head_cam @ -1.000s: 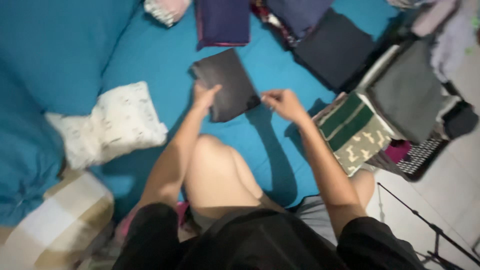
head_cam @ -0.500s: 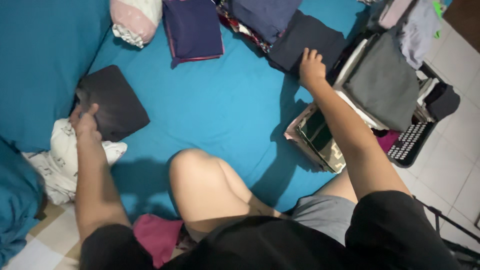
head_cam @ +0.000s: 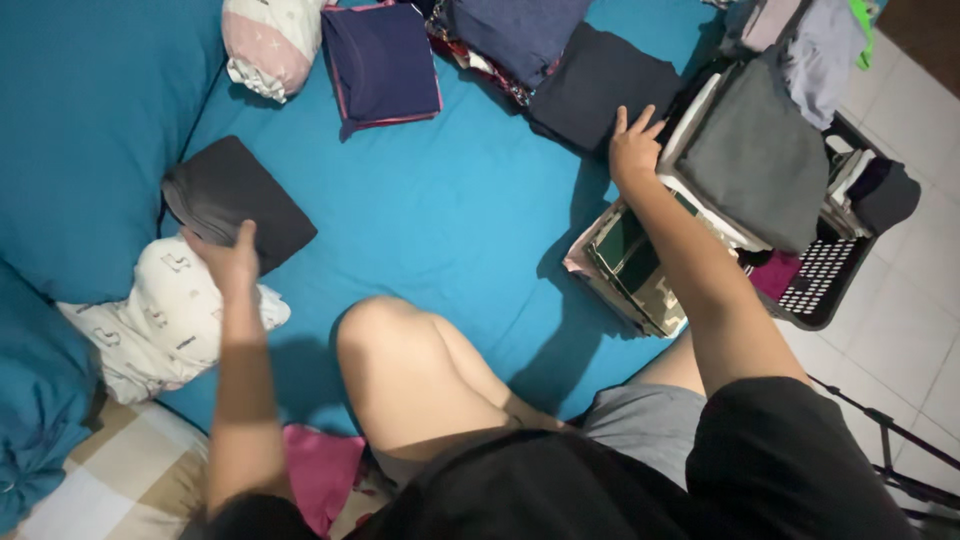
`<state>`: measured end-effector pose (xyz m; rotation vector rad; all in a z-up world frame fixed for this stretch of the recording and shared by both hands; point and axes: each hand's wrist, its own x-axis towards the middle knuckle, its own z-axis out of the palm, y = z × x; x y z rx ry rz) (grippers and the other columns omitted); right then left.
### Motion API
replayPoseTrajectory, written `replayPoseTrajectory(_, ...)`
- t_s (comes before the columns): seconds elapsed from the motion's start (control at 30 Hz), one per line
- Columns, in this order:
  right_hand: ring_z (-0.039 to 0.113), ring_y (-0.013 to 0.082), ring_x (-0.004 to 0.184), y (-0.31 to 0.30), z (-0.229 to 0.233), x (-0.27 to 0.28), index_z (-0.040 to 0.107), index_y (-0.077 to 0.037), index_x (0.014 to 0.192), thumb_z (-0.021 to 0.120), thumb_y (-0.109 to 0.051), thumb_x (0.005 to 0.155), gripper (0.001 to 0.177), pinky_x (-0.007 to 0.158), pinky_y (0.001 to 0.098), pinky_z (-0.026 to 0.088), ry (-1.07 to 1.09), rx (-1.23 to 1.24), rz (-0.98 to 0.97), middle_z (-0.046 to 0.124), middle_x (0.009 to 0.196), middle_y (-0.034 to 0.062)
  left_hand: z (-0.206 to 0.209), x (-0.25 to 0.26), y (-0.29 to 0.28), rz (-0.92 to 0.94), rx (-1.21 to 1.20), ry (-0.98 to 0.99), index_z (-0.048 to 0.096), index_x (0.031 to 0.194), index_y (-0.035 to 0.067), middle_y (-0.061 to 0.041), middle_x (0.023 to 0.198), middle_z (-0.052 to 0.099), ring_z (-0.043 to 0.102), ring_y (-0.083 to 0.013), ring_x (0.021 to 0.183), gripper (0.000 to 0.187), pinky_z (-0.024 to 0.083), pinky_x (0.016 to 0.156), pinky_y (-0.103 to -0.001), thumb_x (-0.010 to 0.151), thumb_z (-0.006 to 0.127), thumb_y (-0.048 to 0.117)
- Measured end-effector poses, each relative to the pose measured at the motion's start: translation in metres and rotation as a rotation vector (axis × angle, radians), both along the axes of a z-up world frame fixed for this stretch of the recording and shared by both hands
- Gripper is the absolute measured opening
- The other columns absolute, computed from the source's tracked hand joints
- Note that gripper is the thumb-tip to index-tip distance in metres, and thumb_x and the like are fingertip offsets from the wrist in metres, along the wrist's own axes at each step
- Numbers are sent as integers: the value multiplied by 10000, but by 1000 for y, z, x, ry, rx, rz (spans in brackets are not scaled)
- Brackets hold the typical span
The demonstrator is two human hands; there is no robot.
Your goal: The person sits on a bed and folds various garments, including shirts and pants, into neat stacks. The person then places the folded clothes into a drawer and a laundry basket.
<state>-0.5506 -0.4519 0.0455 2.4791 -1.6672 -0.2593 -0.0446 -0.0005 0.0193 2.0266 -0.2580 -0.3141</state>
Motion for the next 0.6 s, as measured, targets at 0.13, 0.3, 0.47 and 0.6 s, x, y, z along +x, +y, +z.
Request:
replayPoseTrajectory(0.13, 555, 459, 1266, -17, -5, -7, 371, -38, 1535, 835, -194, 778, 901, 1004, 452, 521, -116, 183, -146, 413, 1493, 318, 35, -84, 8, -70, -32, -338, 191, 1622, -46, -296, 1670, 251, 252, -437, 1565, 945, 195, 1304, -482, 960, 833, 160)
replayPoseTrajectory(0.3, 573, 427, 1277, -59, -10, -14, 367, -25, 1534, 874, -292, 782, 945, 1041, 433, 499, -660, 223, -572, 536, 1429, 312, 70, -194, 3, -59, -193, -512, 304, 1605, 31, -212, 1644, 377, 308, -396, 1579, 792, 213, 1317, -543, 936, 724, -19)
replayPoseTrajectory(0.47, 689, 381, 1135, -71, -11, -9, 594, 47, 1288, 902, -308, 697, 754, 948, 428, 549, -1051, 132, -803, 687, 1229, 244, 78, -218, -13, -123, -515, -121, 330, 1553, 23, -231, 1552, 431, 572, -317, 1341, 649, 449, 1136, -422, 958, 567, -79)
replayPoseTrajectory(0.6, 721, 362, 1002, -59, 22, 10, 685, 7, 1137, 824, -250, 712, 516, 897, 410, 544, -1135, -58, -522, 747, 1049, 202, 68, -209, -13, -142, -463, 40, 446, 1481, 10, -197, 1362, 620, 702, -245, 1127, 485, 530, 932, -330, 1011, 526, -75)
